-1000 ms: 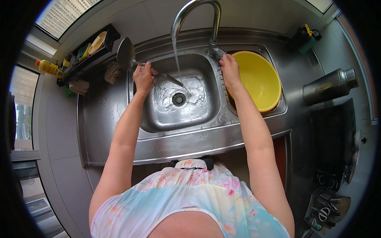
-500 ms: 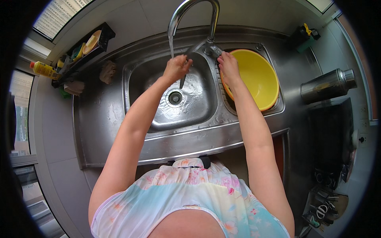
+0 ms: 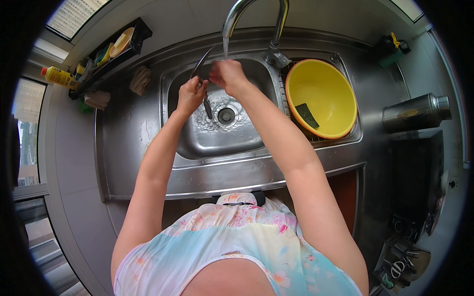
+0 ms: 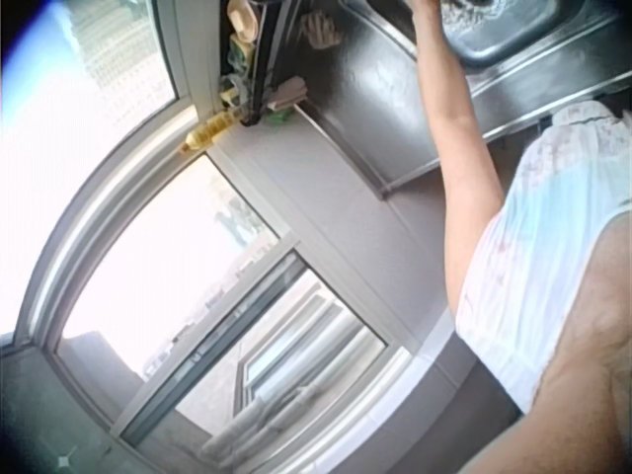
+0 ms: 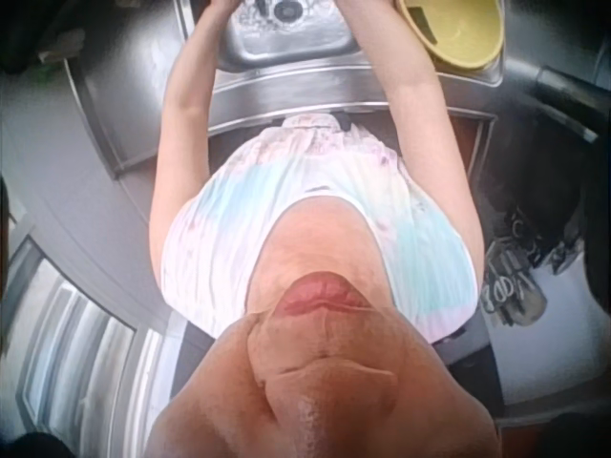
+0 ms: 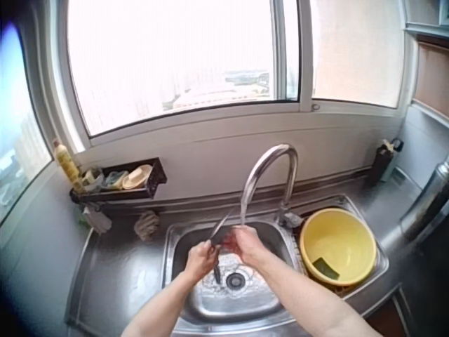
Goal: The person washes a wok, a ladle, and a pot lid in the kitchen sink using a cloth and running water. They scrub the interior and exterior of the wok, rinse it thoroughly, and then wipe it dry with a cloth. The person also washes the ladle and the pot lid, placing them aside after cleaning.
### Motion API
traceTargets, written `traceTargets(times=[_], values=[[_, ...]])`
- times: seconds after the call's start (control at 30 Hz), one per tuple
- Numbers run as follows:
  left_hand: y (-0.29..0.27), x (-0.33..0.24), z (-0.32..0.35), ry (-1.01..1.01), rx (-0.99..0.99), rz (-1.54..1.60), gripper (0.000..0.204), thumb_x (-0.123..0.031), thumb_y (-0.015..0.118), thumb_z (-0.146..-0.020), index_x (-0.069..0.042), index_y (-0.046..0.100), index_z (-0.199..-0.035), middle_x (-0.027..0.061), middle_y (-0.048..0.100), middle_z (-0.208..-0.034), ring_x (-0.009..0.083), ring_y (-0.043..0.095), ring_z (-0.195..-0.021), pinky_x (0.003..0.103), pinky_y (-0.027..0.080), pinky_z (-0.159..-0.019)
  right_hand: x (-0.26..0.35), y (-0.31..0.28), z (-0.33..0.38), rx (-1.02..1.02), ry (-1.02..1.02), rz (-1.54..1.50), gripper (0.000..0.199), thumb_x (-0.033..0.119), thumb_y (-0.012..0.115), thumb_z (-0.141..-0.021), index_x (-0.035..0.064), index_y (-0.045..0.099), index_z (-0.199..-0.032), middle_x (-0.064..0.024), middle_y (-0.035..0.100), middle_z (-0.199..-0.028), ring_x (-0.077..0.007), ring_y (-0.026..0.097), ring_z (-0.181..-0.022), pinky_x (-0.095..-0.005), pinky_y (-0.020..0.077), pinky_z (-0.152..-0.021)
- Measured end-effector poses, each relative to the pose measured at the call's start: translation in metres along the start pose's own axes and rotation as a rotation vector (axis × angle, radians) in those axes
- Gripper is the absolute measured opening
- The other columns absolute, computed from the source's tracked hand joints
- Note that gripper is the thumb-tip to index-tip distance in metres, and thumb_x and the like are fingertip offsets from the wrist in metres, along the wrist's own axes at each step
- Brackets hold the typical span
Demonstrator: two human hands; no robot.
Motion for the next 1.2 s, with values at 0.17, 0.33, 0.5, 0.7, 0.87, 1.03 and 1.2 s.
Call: traceTargets(times=[0.17, 0.33, 0.5, 0.7, 0.87, 1.03, 1.2], values=[[-0.013, 0.014, 0.014, -0.149, -0.001, 0.090, 0.023, -0.022, 0.063, -0.087, -0.004, 0.054, -0.076, 0.0109, 0.058, -0.064, 0.0280, 0.062, -0.062, 0.038, 0.047, -0.055, 0.041, 0.007, 0.015, 0.066, -0.321, 0.174, 0.032, 0.034, 0.052, -0.095, 0.0041, 0.064, -0.093, -0.0030, 0.064, -0.081, -0.0111, 0.061, -0.070, -0.0255, 0.0483, -0.062], [0.011, -0.006, 0.012, -0.055, 0.106, 0.077, 0.024, -0.025, 0.062, -0.086, -0.004, 0.056, -0.077, 0.0148, 0.059, -0.075, 0.0361, 0.060, -0.071, 0.045, 0.047, -0.060, 0.014, -0.140, 0.016, -0.354, -0.119, 0.126, 0.030, 0.029, 0.054, -0.094, 0.0022, 0.055, -0.106, -0.0094, 0.062, -0.096, -0.0167, 0.064, -0.084, -0.0273, 0.0511, -0.068], [0.050, -0.036, -0.011, 0.058, 0.208, 0.035, 0.022, -0.025, 0.059, -0.087, -0.004, 0.057, -0.080, 0.0159, 0.060, -0.077, 0.0376, 0.059, -0.077, 0.048, 0.046, -0.065, 0.033, -0.201, 0.003, -0.442, -0.260, 0.096, 0.020, 0.018, 0.061, -0.087, 0.0035, 0.056, -0.101, -0.0035, 0.058, -0.085, -0.0115, 0.055, -0.073, -0.0251, 0.0447, -0.060], [0.035, -0.038, -0.011, 0.009, 0.114, 0.079, 0.025, -0.025, 0.060, -0.087, -0.004, 0.053, -0.075, 0.0123, 0.061, -0.072, 0.0330, 0.062, -0.070, 0.043, 0.047, -0.061, 0.083, -0.179, -0.013, -0.222, -0.269, 0.226, 0.013, 0.007, 0.068, -0.078, 0.0027, 0.060, -0.088, -0.0020, 0.058, -0.077, -0.0104, 0.051, -0.070, -0.0240, 0.0399, -0.064], [-0.001, 0.003, 0.008, -0.247, -0.058, 0.292, 0.025, -0.019, 0.064, -0.088, -0.003, 0.052, -0.073, 0.0073, 0.062, -0.061, 0.0156, 0.063, -0.053, 0.029, 0.047, -0.050, 0.079, -0.155, 0.021, -0.210, -0.379, 0.216, 0.034, 0.010, 0.067, -0.081, -0.0006, 0.054, -0.111, -0.0069, 0.059, -0.097, -0.0142, 0.055, -0.086, -0.0267, 0.0450, -0.076], [-0.028, 0.011, 0.031, -0.547, -0.148, 0.682, 0.021, -0.020, 0.061, -0.091, -0.003, 0.056, -0.079, 0.0038, 0.060, -0.060, 0.0076, 0.055, -0.050, 0.024, 0.042, -0.044, -0.036, -0.140, 0.039, -0.010, -0.307, 0.889, 0.060, 0.038, 0.068, -0.083, 0.0004, 0.051, -0.127, -0.0185, 0.059, -0.117, -0.0263, 0.058, -0.105, -0.0338, 0.0457, -0.090], [-0.014, 0.030, 0.062, -0.794, -0.200, 1.056, 0.022, -0.024, 0.061, -0.090, -0.006, 0.054, -0.080, 0.0059, 0.060, -0.062, 0.0110, 0.051, -0.048, 0.024, 0.037, -0.041, -0.080, -0.096, 0.073, 0.192, -0.308, 0.941, 0.054, 0.046, 0.061, -0.087, 0.0014, 0.059, -0.116, -0.0146, 0.066, -0.096, -0.0252, 0.063, -0.092, -0.0337, 0.0487, -0.082]])
Point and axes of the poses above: each hand's wrist, its own z-axis away from the middle knuckle, its own y-axis out of the palm, x = y × z, the point moved 9 cm from there along -z, towards the middle knuckle
